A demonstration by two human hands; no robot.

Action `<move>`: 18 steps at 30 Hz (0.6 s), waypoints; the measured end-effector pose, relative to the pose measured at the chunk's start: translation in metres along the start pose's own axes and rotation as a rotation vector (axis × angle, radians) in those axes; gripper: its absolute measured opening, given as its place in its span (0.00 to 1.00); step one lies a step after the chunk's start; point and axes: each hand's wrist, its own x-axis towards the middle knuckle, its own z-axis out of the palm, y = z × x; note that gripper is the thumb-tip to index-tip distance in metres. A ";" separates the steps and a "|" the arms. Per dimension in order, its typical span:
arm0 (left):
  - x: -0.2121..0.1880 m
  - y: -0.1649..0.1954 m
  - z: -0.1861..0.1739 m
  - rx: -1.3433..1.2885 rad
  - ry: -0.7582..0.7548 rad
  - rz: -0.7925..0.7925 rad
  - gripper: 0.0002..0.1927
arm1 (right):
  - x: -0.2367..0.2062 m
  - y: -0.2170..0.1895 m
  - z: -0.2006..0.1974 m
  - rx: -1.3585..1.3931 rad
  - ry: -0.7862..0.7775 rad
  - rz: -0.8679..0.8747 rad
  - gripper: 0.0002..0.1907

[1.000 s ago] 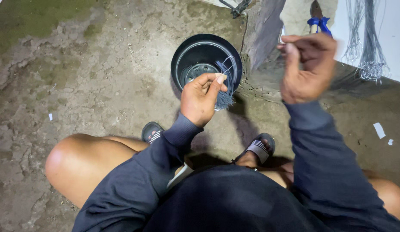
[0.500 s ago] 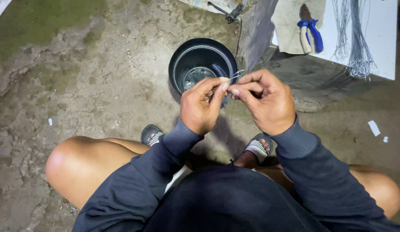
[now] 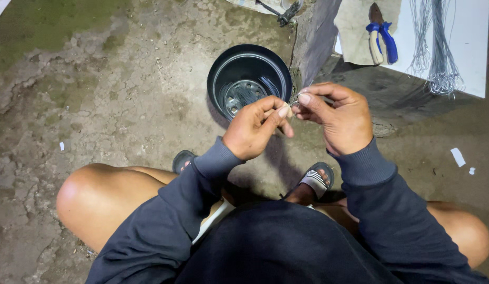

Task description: The person sits on the floor and repeatedly cuts thin metal wires using pliers. They pull individual wires from a bundle, cut them to length, and place the cut pieces into a black bucket. The process is repeated multiple times.

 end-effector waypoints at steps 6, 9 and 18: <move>0.006 0.015 0.003 0.049 0.148 0.134 0.08 | 0.003 0.005 0.000 0.036 0.062 -0.129 0.03; -0.002 0.034 0.005 0.769 0.319 0.437 0.08 | 0.003 0.010 0.003 0.065 0.111 -0.167 0.03; -0.011 0.055 0.019 1.052 0.483 0.494 0.06 | 0.008 0.020 -0.002 0.107 0.055 -0.094 0.03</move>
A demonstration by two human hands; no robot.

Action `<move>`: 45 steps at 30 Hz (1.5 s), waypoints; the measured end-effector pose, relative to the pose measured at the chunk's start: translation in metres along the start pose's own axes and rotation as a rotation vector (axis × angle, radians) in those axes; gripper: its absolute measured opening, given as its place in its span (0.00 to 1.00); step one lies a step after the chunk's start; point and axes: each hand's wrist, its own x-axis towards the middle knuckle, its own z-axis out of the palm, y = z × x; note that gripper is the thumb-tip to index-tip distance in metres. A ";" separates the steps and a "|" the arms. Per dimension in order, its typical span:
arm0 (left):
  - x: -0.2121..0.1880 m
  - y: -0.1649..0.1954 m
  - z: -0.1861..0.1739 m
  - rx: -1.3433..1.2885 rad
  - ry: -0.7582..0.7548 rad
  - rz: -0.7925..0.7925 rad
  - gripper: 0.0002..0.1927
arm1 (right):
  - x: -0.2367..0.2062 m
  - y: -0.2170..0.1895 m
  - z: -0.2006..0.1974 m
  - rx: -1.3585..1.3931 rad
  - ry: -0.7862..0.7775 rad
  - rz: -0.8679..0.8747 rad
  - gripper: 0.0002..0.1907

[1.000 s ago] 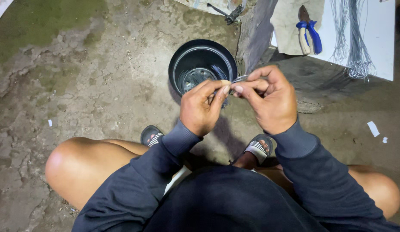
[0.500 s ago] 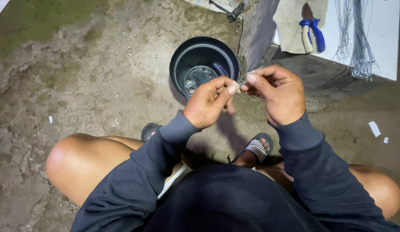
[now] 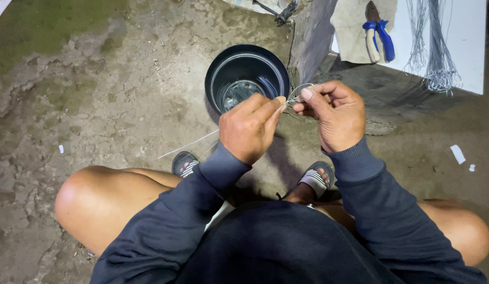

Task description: The person sits on the floor and repeatedly cuts thin metal wires using pliers. They pull individual wires from a bundle, cut them to length, and place the cut pieces into a black bucket. The process is repeated multiple times.

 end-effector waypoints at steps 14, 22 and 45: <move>0.007 0.004 -0.014 -0.391 -0.167 -0.251 0.06 | -0.001 0.001 -0.011 0.181 -0.158 0.064 0.04; 0.007 0.003 -0.017 -0.379 -0.198 -0.231 0.07 | -0.002 -0.004 -0.011 0.129 -0.191 0.068 0.02; -0.002 -0.009 -0.016 -0.629 -0.299 -0.383 0.07 | -0.002 0.000 -0.018 0.223 -0.366 0.109 0.01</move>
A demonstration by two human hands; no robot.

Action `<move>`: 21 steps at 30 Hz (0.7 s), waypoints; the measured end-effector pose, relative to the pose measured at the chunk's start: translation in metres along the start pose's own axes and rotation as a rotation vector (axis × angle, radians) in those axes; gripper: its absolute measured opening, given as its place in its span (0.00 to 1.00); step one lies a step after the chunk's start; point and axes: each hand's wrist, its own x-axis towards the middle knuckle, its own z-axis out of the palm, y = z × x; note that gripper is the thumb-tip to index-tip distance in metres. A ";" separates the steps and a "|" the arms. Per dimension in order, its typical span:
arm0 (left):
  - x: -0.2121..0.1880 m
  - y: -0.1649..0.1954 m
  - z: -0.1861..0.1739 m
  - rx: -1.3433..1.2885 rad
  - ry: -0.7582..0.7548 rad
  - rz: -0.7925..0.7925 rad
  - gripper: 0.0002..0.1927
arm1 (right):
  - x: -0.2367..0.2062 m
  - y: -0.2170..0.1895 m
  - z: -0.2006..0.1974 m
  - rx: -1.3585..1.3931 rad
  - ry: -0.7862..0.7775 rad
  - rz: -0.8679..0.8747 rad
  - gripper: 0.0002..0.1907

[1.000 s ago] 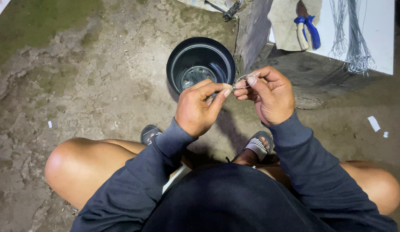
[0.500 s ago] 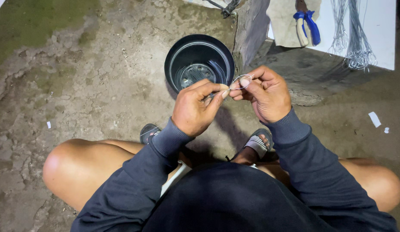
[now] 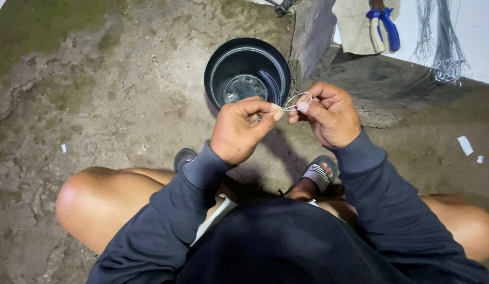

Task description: The person sits on the floor and repeatedly cuts thin metal wires using pliers. They pull individual wires from a bundle, cut them to length, and place the cut pieces into a black bucket. The process is repeated multiple times.

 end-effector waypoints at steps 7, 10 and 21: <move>0.001 -0.028 0.014 -0.513 0.084 -0.189 0.08 | -0.011 -0.009 0.021 -0.806 0.107 -0.288 0.03; 0.001 -0.029 0.021 -0.443 0.183 -0.179 0.07 | -0.016 0.006 0.049 -1.019 0.224 -0.492 0.04; -0.005 -0.017 0.010 0.328 0.217 0.263 0.06 | -0.020 -0.029 0.081 -1.529 -0.020 -0.495 0.04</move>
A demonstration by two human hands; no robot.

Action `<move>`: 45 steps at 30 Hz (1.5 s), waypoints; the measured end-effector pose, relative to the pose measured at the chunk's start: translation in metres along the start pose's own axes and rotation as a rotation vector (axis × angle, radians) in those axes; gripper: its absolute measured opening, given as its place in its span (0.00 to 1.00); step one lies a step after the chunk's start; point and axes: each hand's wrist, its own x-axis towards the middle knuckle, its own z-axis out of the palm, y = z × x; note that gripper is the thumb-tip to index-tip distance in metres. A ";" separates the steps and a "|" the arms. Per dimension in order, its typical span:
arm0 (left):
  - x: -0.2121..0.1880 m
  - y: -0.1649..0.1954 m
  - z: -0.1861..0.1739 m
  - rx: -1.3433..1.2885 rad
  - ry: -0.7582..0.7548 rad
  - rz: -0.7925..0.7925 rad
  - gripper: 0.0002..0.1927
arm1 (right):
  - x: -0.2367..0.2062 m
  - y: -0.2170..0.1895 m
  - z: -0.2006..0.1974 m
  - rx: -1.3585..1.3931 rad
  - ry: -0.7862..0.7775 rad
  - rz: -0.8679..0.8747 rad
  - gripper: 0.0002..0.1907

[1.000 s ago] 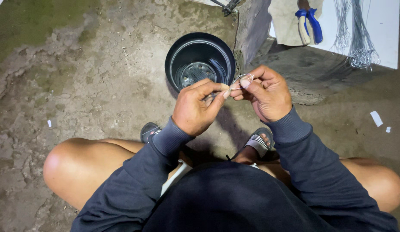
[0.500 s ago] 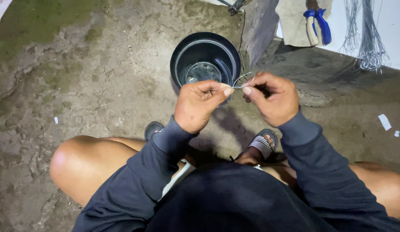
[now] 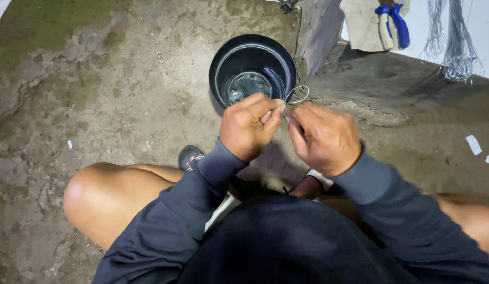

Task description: The person sits on the floor and repeatedly cuts thin metal wires using pliers. They pull individual wires from a bundle, cut them to length, and place the cut pieces into a black bucket. The process is repeated multiple times.

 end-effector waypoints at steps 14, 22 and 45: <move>0.007 0.013 -0.023 -0.465 -0.431 -0.129 0.05 | 0.038 0.091 -0.020 0.873 -0.763 0.165 0.09; 0.003 0.019 -0.021 -0.220 -0.229 -0.014 0.05 | -0.049 0.042 0.031 1.613 -0.164 0.678 0.05; 0.010 0.037 -0.029 -0.268 -0.473 0.085 0.05 | 0.022 0.083 -0.030 0.937 -0.871 0.271 0.07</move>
